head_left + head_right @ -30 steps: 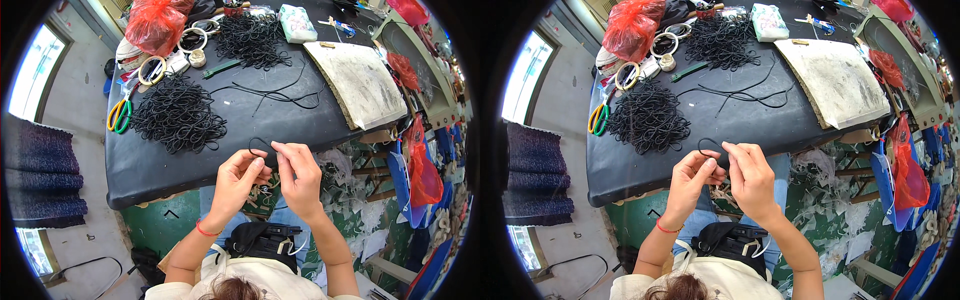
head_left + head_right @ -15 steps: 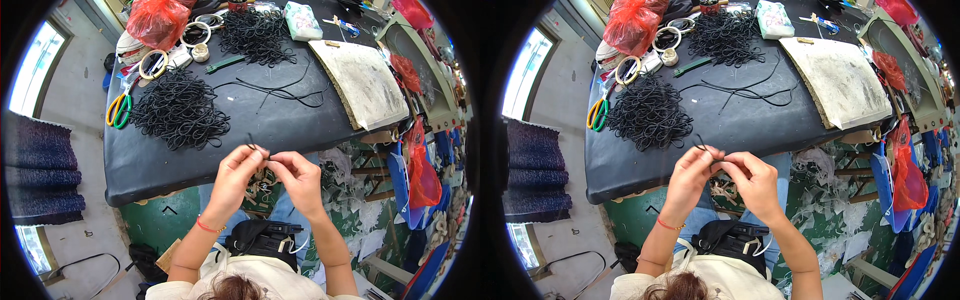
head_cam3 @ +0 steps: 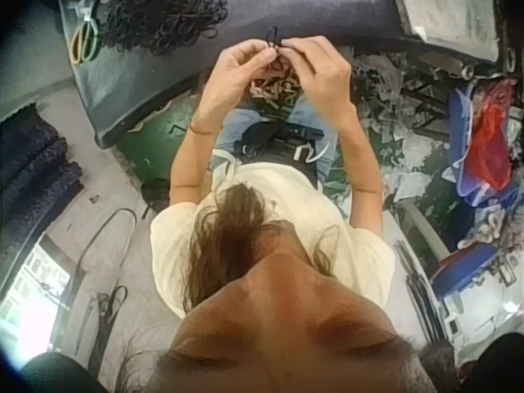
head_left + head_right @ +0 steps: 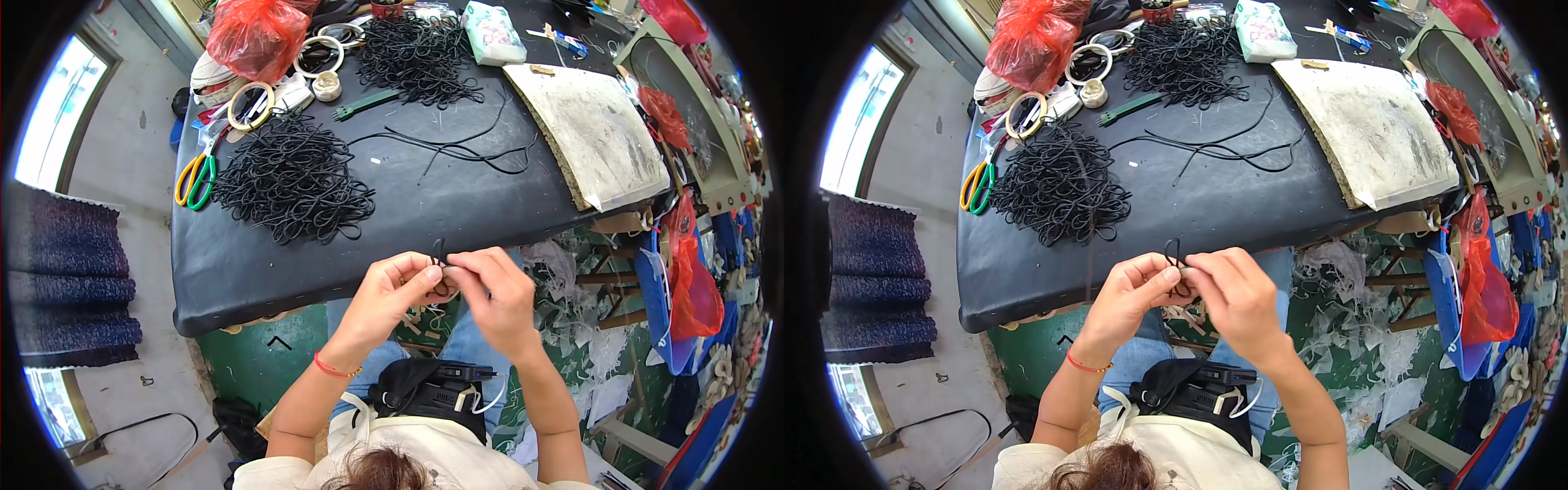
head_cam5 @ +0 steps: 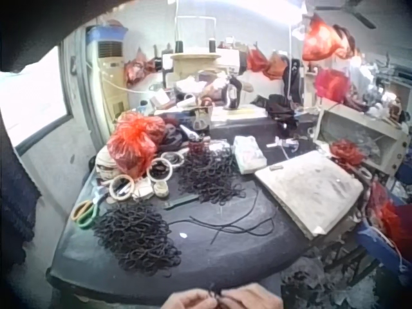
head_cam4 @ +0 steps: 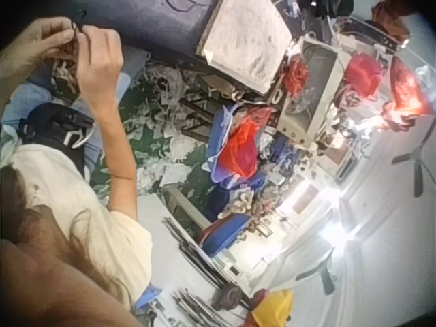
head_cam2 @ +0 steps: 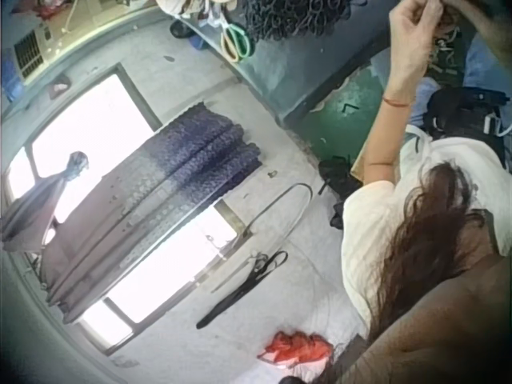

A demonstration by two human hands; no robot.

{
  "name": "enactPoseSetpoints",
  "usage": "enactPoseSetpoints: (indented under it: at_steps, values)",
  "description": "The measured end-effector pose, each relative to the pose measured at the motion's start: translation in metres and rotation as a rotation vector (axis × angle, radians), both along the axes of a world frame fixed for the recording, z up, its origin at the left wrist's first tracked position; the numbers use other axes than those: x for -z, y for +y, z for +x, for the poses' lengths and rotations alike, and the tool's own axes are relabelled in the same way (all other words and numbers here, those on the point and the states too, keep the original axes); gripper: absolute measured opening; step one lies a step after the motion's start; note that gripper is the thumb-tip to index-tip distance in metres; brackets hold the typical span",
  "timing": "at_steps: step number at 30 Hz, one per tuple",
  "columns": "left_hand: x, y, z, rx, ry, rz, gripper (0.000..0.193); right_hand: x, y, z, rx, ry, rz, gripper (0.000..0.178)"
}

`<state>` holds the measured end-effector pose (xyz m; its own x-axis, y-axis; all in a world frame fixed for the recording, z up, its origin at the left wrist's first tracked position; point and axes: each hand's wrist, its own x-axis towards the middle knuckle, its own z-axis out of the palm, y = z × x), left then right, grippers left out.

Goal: The person sits at a cluttered workbench and repeatedly picks up short black cords. They tie each cord into a loop or knot by hand and place the finished item onto a growing pile on the table. The process is repetitive, involving picking, tying, and stacking.

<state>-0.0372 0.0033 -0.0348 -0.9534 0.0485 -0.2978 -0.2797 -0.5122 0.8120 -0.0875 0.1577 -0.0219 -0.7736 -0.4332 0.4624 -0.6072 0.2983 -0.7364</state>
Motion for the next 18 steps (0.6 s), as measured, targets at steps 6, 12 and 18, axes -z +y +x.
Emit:
enactPoseSetpoints:
  at_steps: [6,12,18]
  values:
    - [-0.005,-0.007,0.002,0.155,0.314,-1.006,0.011,-0.030,0.017,-0.005,-0.173,0.275,0.368,0.020]
    - [-0.022,-0.006,0.009,0.138,0.111,-0.188,0.016,-0.014,0.017,-0.017,-0.127,-0.364,0.065,0.009]
    - [-0.012,-0.016,0.007,0.293,0.063,0.117,0.020,0.006,0.014,-0.008,-0.287,-0.804,-0.237,0.010]
